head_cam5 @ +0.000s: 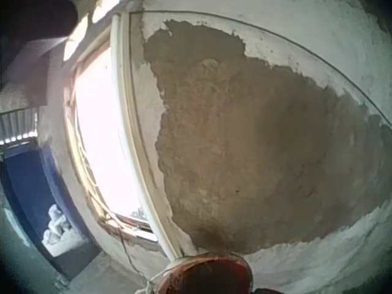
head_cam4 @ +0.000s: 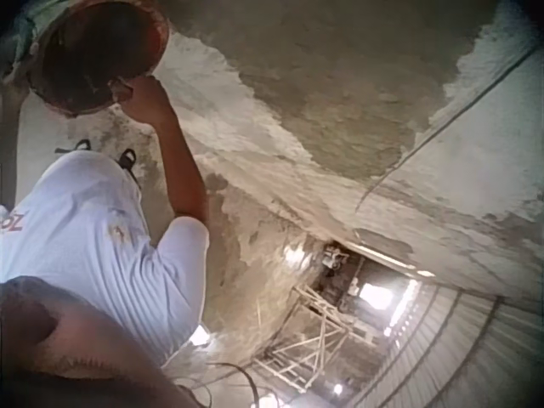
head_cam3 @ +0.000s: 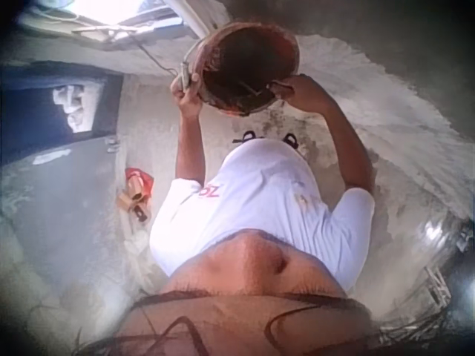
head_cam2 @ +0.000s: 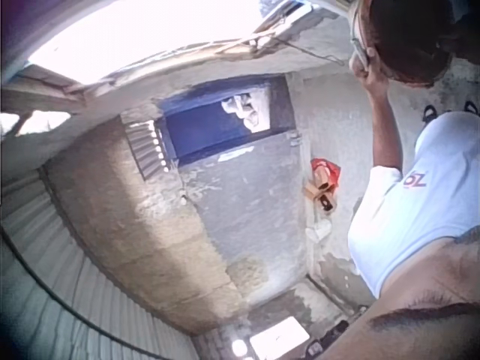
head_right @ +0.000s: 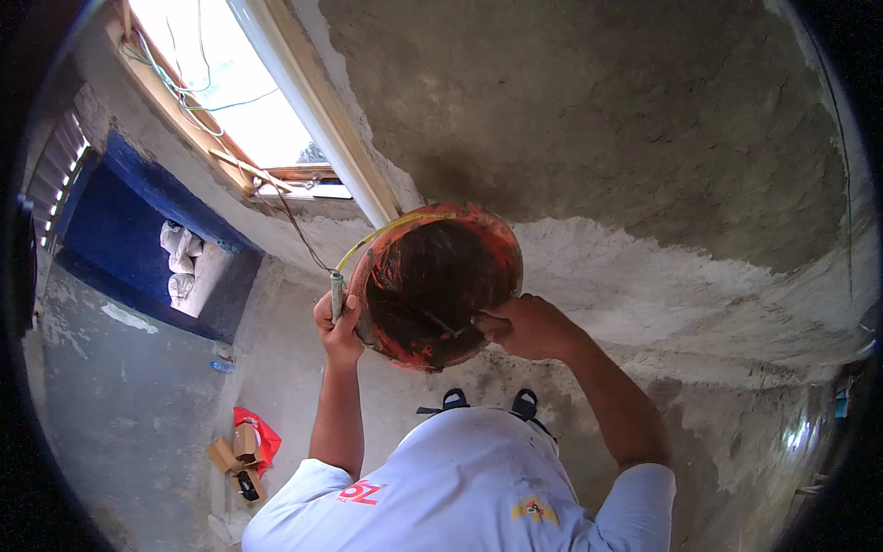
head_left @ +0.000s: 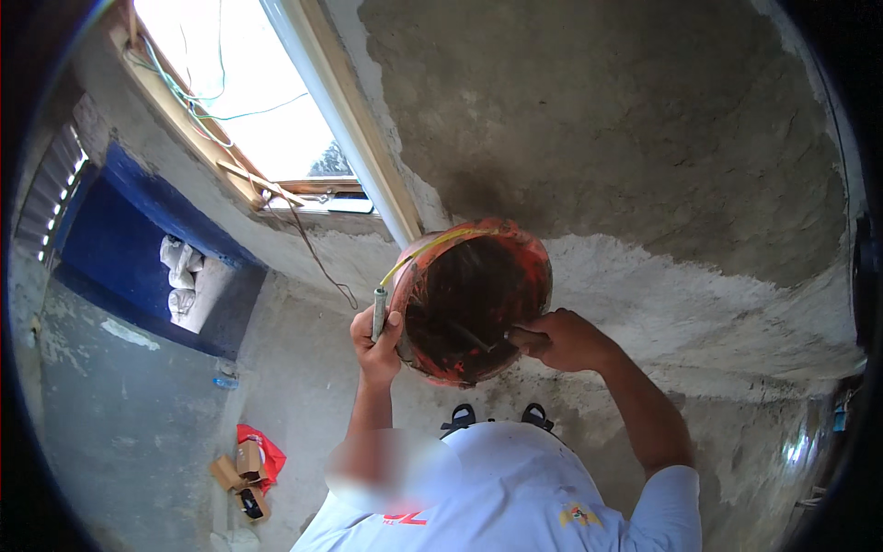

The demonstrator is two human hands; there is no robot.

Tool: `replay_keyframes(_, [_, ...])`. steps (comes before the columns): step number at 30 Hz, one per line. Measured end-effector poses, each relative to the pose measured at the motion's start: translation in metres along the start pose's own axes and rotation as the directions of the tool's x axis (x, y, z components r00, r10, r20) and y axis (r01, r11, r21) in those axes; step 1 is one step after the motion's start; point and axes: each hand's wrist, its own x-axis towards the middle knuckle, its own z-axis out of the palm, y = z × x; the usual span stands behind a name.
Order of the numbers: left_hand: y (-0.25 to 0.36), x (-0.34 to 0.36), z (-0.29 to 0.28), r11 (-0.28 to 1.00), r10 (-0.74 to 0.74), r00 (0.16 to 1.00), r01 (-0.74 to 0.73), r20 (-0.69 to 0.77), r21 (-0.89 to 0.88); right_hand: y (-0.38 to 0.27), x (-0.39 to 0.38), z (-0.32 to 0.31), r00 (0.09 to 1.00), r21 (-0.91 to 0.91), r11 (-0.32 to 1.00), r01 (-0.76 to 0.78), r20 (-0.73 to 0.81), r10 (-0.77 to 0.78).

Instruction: The person plasters a wall by repeatedly scooping cement mixture from a bucket with a trowel and smoothing it onto the wall surface.

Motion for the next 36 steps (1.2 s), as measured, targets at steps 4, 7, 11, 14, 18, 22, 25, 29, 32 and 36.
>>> replay_keyframes(4, [-0.003, 0.004, 0.004, 1.0, 0.014, 1.0, -0.014, 0.011, -0.008, 0.013, -0.002, 0.003, 0.998, -0.042, 0.998, 0.057, 0.017, -0.056])
replay_keyframes(7, [0.003, 0.01, 0.014, 0.998, 0.055, 0.991, -0.059, 0.119, 0.035, 0.007, 0.002, 0.001, 0.998, 0.059, 0.998, 0.028, 0.052, -0.031])
replay_keyframes(11, [-0.003, 0.013, 0.028, 0.998, 0.037, 0.982, -0.046, 0.184, 0.041, -0.006, 0.0, -0.011, 0.966, 0.309, 0.939, -0.152, 0.245, 0.075])
replay_keyframes(14, [-0.013, 0.016, 0.03, 1.0, 0.022, 0.99, -0.022, 0.143, 0.004, 0.001, -0.009, -0.004, 0.937, 0.407, 0.875, -0.263, 0.323, 0.131])
replay_keyframes(18, [-0.02, 0.018, 0.03, 0.998, -0.064, 0.995, 0.066, 0.072, -0.023, 0.076, -0.027, 0.03, 0.955, 0.891, 0.364, -0.271, 0.295, -0.011])
replay_keyframes(22, [-0.027, 0.012, 0.019, 0.988, -0.153, 0.986, 0.151, -0.063, -0.031, 0.094, -0.046, 0.022, 0.982, 0.99, -0.012, -0.142, 0.139, -0.131])
replay_keyframes(25, [-0.04, 0.005, 0.015, 0.994, -0.109, 0.983, 0.112, -0.149, 0.006, 0.097, -0.057, -0.011, 0.985, 0.998, 0.065, -0.02, 0.031, -0.171])
replay_keyframes(29, [-0.042, -0.002, 0.013, 0.975, -0.193, 0.977, 0.18, -0.088, -0.131, 0.06, -0.068, -0.093, 0.931, 0.952, 0.158, 0.262, -0.207, -0.3])
replay_keyframes(32, [-0.039, -0.004, 0.021, 0.944, -0.234, 0.971, 0.214, -0.056, -0.25, 0.017, -0.073, -0.164, 0.724, 0.549, 0.476, 0.687, -0.567, -0.392])
replay_keyframes(36, [-0.041, -0.003, 0.029, 0.939, -0.205, 0.973, 0.165, -0.105, -0.3, -0.068, -0.078, -0.236, 0.389, 0.022, 0.777, 0.629, -0.874, -0.29])
